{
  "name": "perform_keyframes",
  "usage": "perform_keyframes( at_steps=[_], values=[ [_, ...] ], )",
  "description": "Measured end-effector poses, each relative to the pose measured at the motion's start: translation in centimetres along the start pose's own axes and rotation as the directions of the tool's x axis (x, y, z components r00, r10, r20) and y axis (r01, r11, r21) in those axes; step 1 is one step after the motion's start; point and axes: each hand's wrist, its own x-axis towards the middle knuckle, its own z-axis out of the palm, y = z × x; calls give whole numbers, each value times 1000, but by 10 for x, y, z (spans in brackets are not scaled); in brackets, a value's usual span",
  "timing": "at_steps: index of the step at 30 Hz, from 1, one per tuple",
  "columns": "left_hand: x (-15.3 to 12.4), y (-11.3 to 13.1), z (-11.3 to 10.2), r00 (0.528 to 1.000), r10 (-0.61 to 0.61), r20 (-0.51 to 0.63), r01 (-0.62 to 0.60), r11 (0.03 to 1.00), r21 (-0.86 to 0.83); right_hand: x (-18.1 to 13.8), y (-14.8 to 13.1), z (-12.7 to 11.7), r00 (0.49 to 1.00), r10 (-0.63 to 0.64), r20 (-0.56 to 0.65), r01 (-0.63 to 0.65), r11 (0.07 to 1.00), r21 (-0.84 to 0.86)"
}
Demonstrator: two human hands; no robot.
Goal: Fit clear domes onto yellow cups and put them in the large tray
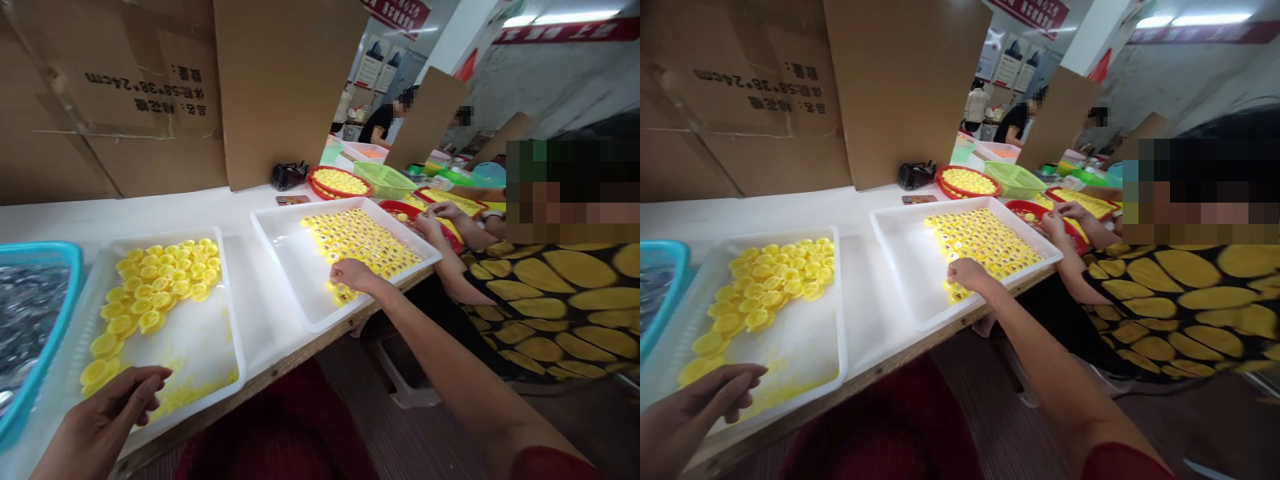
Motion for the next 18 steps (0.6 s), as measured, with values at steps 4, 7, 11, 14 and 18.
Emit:
perform_keyframes(
  at_steps=[4,7,11,14,18],
  values=[
    [-8,23,-13,999,41,30,-38,995,-95,-1,-12,-3,986,-84,-141,85,996,0],
    [-4,38,-26,994,67,-83,-76,991,-107,3,-45,-2,939,-222,-262,246,967,62],
    [-3,41,-53,960,107,-258,-114,993,-15,-14,-133,-3,783,-478,-397,589,775,228],
    [-5,34,-72,930,127,-345,-119,992,44,-25,-208,5,718,-621,-313,695,630,345],
    [-6,14,-99,899,87,-429,-64,996,69,-15,-279,30,722,-651,-235,681,608,409]
  ],
)
